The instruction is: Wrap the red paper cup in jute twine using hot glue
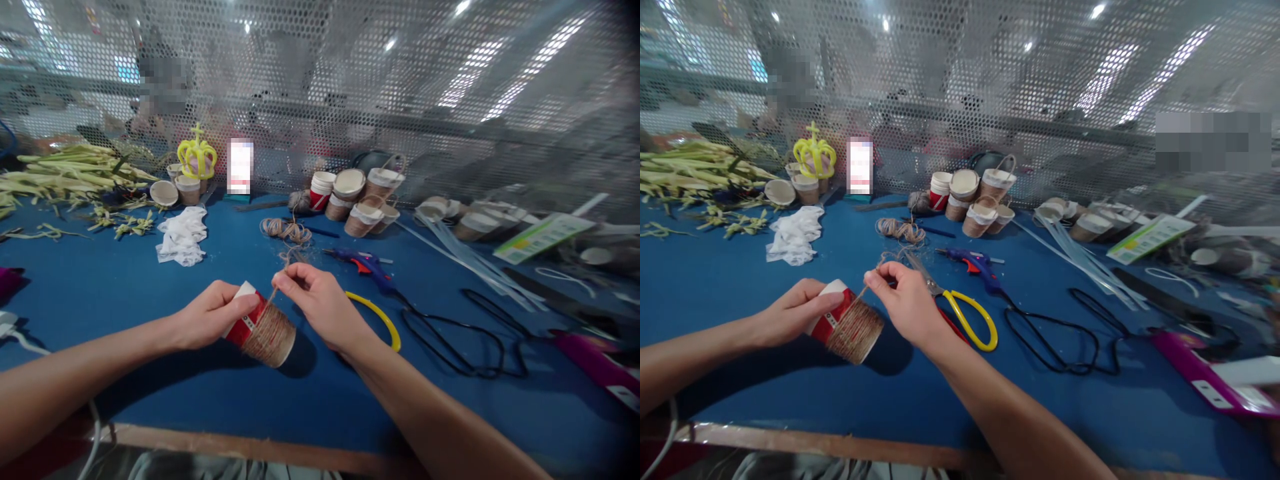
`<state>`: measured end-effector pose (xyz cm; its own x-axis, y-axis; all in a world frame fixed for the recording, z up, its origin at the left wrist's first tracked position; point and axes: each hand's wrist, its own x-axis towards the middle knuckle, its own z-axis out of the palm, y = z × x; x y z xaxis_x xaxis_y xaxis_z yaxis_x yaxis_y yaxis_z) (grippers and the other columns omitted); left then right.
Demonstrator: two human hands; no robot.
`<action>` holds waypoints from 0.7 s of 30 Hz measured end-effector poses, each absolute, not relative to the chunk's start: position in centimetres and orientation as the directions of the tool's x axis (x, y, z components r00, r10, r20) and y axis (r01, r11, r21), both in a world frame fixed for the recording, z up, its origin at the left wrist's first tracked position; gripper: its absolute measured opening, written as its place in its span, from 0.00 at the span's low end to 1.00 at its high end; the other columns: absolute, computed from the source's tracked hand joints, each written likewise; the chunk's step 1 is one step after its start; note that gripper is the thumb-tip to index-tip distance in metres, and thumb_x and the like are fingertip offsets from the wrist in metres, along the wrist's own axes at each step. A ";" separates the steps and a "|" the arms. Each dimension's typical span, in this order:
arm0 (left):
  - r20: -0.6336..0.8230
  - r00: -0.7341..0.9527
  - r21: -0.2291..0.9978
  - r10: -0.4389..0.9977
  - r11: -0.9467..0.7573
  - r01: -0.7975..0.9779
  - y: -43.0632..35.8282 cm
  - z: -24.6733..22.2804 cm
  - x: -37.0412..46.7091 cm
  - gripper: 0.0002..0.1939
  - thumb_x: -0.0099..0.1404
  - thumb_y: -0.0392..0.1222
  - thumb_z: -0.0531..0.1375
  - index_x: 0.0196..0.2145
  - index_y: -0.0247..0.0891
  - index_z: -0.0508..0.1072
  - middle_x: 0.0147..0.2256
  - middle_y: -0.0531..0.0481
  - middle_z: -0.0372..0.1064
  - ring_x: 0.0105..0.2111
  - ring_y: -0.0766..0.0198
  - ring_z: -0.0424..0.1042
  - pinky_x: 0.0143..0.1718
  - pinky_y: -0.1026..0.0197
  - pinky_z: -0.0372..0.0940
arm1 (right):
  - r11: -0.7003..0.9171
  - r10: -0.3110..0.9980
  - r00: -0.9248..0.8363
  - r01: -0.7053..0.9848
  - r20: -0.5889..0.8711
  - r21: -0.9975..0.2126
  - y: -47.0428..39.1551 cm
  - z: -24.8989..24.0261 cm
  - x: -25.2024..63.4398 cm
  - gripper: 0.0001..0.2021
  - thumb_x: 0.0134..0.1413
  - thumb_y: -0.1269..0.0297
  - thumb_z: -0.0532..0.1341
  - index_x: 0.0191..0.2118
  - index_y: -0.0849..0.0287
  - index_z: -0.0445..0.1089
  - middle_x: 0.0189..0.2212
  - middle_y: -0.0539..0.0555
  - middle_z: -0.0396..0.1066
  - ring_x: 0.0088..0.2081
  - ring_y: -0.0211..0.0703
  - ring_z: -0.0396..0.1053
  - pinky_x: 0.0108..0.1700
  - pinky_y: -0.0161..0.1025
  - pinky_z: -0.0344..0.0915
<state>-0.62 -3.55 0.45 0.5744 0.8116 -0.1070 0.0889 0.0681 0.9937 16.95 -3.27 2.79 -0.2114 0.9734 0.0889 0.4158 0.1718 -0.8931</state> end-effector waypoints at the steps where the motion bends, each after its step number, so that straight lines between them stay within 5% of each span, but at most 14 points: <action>1: -0.097 0.578 0.995 0.810 0.057 0.086 -3.6 0.5 -0.6 0.19 0.58 0.50 0.52 0.20 0.32 0.66 0.16 0.57 0.56 0.16 0.74 0.50 0.17 0.71 0.48 | 0.171 0.973 -0.215 0.419 0.085 -0.892 -3.2 2.8 16.9 0.09 0.52 0.62 0.56 0.27 0.62 0.65 0.22 0.49 0.64 0.26 0.35 0.59 0.32 0.35 0.58; 21: 0.005 0.624 0.995 0.782 -0.065 0.073 -3.5 0.4 -0.8 0.19 0.60 0.48 0.50 0.19 0.32 0.64 0.16 0.57 0.52 0.17 0.74 0.47 0.16 0.71 0.46 | 0.162 0.955 -0.296 0.427 0.032 -0.890 -2.9 1.9 16.5 0.09 0.51 0.63 0.55 0.24 0.61 0.62 0.21 0.46 0.59 0.23 0.33 0.55 0.27 0.33 0.54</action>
<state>-0.78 -3.50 0.41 0.6237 0.7817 0.0054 0.0733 -0.0653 0.9952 16.47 -2.95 1.86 -0.2958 0.9547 0.0318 0.4270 0.1619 -0.8896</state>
